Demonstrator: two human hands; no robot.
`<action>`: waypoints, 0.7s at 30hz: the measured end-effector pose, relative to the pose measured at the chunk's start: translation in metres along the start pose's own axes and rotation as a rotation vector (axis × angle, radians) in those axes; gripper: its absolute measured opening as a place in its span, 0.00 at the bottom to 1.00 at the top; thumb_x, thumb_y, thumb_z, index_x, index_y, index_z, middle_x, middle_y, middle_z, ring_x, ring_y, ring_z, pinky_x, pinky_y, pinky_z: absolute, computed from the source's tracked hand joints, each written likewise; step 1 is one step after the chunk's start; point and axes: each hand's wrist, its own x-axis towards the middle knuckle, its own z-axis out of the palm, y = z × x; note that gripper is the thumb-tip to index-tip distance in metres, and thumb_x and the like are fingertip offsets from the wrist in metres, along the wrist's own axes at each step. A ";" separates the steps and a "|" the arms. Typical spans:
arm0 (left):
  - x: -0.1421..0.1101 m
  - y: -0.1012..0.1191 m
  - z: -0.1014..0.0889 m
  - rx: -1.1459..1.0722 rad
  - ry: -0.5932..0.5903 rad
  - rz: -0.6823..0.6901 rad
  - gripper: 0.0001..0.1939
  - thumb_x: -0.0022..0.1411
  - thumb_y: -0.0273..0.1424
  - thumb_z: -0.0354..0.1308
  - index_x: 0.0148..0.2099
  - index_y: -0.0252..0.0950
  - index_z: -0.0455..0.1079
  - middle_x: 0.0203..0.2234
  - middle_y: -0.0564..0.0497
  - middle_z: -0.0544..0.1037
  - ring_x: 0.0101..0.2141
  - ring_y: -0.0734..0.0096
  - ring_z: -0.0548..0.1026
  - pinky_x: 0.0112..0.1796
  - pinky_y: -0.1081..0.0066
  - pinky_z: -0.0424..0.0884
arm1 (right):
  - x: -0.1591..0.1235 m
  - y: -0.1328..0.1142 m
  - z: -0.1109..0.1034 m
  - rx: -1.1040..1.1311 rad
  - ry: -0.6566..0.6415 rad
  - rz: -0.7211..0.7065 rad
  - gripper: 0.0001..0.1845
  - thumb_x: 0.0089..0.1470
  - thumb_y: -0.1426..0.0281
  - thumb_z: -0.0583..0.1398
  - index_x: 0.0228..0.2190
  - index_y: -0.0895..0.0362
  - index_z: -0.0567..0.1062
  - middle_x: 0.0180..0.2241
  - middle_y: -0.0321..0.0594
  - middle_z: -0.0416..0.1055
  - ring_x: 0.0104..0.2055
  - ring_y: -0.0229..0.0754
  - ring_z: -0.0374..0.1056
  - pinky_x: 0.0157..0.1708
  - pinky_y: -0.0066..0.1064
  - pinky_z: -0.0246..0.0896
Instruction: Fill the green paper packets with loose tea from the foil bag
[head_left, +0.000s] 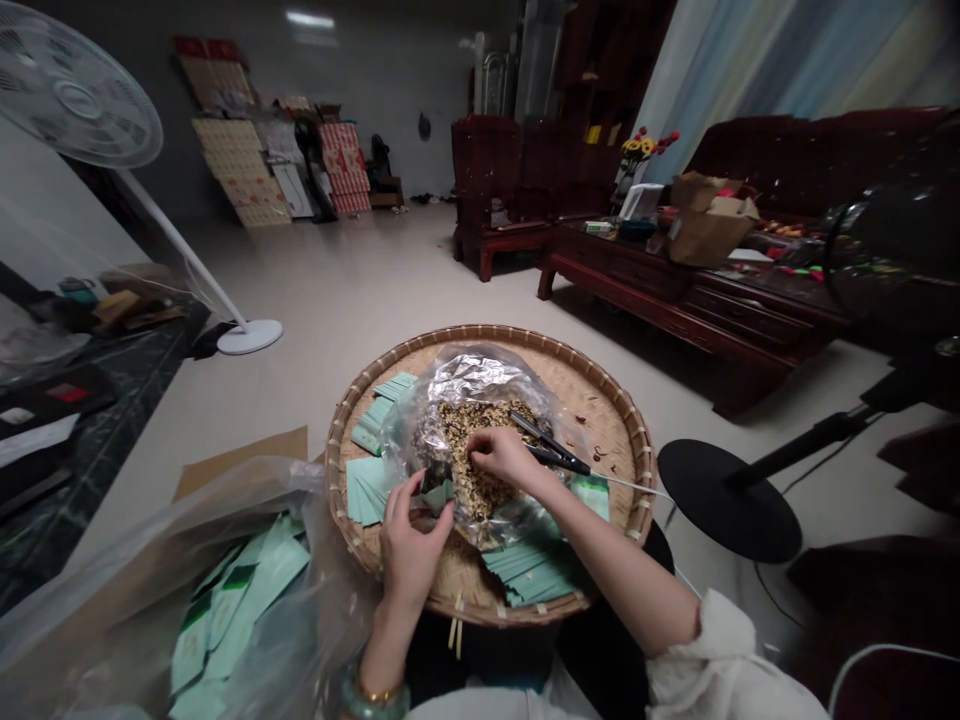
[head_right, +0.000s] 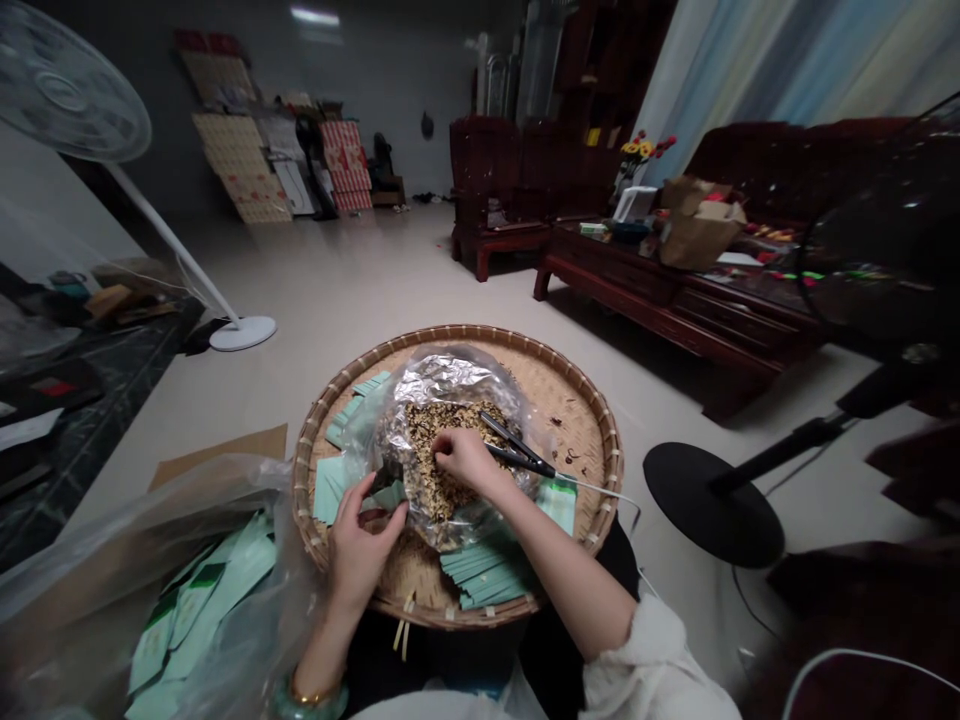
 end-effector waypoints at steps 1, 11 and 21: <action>0.000 0.000 0.000 0.006 -0.002 -0.003 0.22 0.52 0.34 0.60 0.50 0.36 0.65 0.42 0.45 0.71 0.39 0.64 0.74 0.38 0.65 0.75 | -0.002 0.001 -0.003 0.010 0.008 0.013 0.09 0.43 0.80 0.58 0.27 0.59 0.77 0.25 0.36 0.75 0.29 0.37 0.69 0.30 0.24 0.59; 0.000 0.004 0.001 0.041 -0.004 0.012 0.23 0.52 0.34 0.60 0.51 0.37 0.66 0.42 0.44 0.72 0.37 0.63 0.75 0.36 0.64 0.74 | -0.018 -0.008 0.007 -0.177 -0.065 -0.102 0.14 0.41 0.78 0.64 0.34 0.58 0.76 0.35 0.42 0.70 0.37 0.42 0.66 0.37 0.29 0.59; 0.002 0.009 0.000 0.075 -0.050 0.046 0.22 0.53 0.33 0.59 0.51 0.37 0.65 0.41 0.45 0.71 0.40 0.61 0.73 0.39 0.63 0.73 | -0.018 -0.004 -0.003 0.010 0.022 -0.008 0.09 0.41 0.81 0.58 0.25 0.59 0.77 0.25 0.37 0.75 0.28 0.37 0.69 0.29 0.25 0.59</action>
